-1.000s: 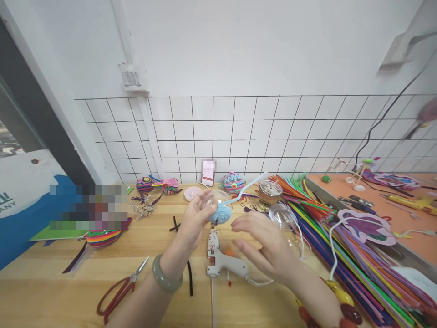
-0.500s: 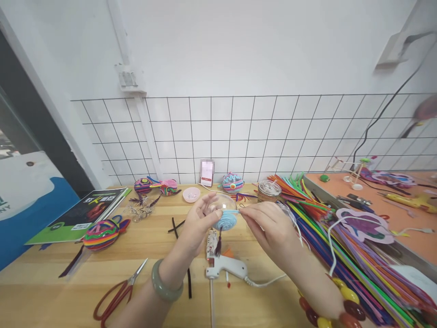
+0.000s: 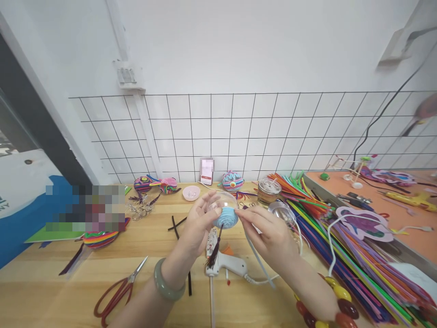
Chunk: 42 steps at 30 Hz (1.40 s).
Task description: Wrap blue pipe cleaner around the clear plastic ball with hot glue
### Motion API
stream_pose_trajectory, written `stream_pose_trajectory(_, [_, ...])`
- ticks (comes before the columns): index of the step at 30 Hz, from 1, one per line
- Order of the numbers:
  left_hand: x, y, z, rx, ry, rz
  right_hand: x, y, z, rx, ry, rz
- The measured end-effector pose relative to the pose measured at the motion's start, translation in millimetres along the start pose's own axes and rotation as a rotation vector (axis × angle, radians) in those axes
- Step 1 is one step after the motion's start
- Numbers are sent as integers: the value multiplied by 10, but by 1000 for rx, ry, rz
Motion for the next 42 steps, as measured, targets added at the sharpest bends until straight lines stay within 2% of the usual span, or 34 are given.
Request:
stream_pose_trajectory(5, [-31,104,-30,-94,8,72,4,39,29,-6,-20,14])
stream_pose_trajectory(10, [-63,134,-135,-181,37,98,-7,88,30,-32,-32,28])
stream_pose_trajectory(14, [-99,174,-147,-175,-13,123,-15,88,6,-69,-27,32])
stream_pose_trajectory(28, [-125,232,-163,-269,-31,115,-14,32,-15,-7,-10,3])
stream_pose_trajectory(42, [-129,265,-146,-292,-28,107,-8,16,-76,-49,57,-9])
Point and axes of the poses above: each hand's wrist, its own x-axis towards the middle knuckle, its own z-axis out of the back of the hand, y = z × x, the point moved 10 cm from there along x, towards the middle knuckle, and after that the axes turned 14 degrees about -z, right-handed, at the moved point
